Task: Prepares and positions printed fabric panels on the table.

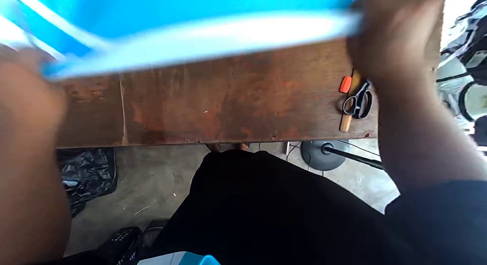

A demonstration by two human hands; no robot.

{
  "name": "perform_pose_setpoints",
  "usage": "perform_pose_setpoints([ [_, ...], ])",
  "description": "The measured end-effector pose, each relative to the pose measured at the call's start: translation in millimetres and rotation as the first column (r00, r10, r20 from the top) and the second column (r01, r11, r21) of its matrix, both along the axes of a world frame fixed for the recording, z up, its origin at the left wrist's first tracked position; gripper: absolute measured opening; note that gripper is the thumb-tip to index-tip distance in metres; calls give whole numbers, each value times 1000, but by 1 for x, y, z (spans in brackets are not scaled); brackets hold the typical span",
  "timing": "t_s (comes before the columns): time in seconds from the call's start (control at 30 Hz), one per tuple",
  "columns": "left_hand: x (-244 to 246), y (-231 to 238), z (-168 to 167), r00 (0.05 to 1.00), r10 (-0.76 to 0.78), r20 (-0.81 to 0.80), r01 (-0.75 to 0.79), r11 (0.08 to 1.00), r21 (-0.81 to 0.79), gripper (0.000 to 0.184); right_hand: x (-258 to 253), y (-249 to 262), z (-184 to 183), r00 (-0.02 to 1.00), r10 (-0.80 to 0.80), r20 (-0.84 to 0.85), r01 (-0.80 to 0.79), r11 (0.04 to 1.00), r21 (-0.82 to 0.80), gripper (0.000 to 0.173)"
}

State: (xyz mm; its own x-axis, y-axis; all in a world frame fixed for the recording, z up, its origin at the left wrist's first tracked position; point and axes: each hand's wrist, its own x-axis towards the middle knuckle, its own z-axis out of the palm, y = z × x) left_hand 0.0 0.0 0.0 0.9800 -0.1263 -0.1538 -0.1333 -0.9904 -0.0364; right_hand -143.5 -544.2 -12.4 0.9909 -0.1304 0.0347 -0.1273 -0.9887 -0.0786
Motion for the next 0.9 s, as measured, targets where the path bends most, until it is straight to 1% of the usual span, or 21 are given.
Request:
perform_pose_setpoints([
  [0.03, -7, 9, -13, 986, -83, -145, 98, 990, 100, 35, -12, 4, -16, 982, 78, -171, -76, 997, 19, 22],
  [0.07, -11, 20, -29, 938, -125, -324, 181, 972, 151, 35, -21, 9, -29, 911, 132, -392, -116, 991, 65, 23],
  [0.1, -11, 31, -46, 864, -145, -482, 237, 962, 136, 39, -28, 13, -42, 798, 171, -578, -111, 984, 138, 32],
  [0.13, -9, 37, -59, 795, -139, -590, 240, 966, 96, 49, -29, 19, -50, 698, 195, -689, -60, 975, 216, 42],
  [0.17, -6, 35, -68, 783, -160, -601, 226, 973, 35, 54, -29, 22, -55, 701, 234, -674, -30, 953, 301, 47],
  [0.2, -4, 27, -74, 821, -217, -528, 221, 974, -56, 57, -26, 26, -58, 775, 254, -579, -31, 930, 366, 47],
  [0.23, -1, 15, -80, 873, -286, -396, 248, 958, -147, 57, -19, 33, -60, 866, 237, -441, -46, 915, 402, 46],
  [0.27, 2, 2, -87, 908, -331, -256, 273, 933, -235, 59, -9, 42, -64, 930, 191, -315, -51, 914, 404, 45],
  [0.3, 7, -9, -96, 927, -344, -148, 287, 907, -307, 61, 3, 53, -71, 967, 121, -223, -26, 922, 386, 47],
  [0.33, 12, -14, -109, 936, -343, -76, 296, 889, -350, 66, 14, 65, -81, 987, 45, -157, 16, 931, 364, 51],
  [0.37, 16, -12, -123, 942, -333, -42, 298, 887, -354, 71, 23, 76, -95, 993, -28, -117, 67, 939, 338, 58],
  [0.43, 16, 9, -152, 948, -313, -49, 285, 910, -300, 81, 22, 94, -125, 982, -144, -124, 171, 953, 250, 72],
  [0.5, 1, 41, -168, 946, -318, -58, 300, 930, -213, 86, 0, 110, -149, 964, -224, -144, 246, 955, 164, 75],
  [0.57, -23, 68, -162, 940, -319, -122, 298, 940, -165, 87, -38, 128, -156, 957, -253, -143, 273, 951, 143, 77],
  [0.63, -51, 85, -149, 921, -318, -224, 287, 944, -160, 87, -84, 150, -153, 945, -279, -169, 305, 941, 149, 77],
  [0.67, -61, 89, -142, 916, -322, -240, 285, 942, -179, 85, -105, 162, -149, 938, -298, -179, 327, 932, 157, 76],
  [0.73, -63, 90, -136, 918, -350, -188, 294, 917, -270, 71, -127, 177, -143, 931, -338, -140, 361, 911, 200, 71],
  [0.8, -45, 83, -138, 903, -398, -163, 319, 874, -367, 61, -123, 184, -140, 940, -331, -88, 342, 904, 255, 61],
  [0.9, 0, 63, -152, 905, -416, -93, 348, 847, -401, 56, -76, 171, -146, 969, -244, -42, 245, 923, 295, 51],
])
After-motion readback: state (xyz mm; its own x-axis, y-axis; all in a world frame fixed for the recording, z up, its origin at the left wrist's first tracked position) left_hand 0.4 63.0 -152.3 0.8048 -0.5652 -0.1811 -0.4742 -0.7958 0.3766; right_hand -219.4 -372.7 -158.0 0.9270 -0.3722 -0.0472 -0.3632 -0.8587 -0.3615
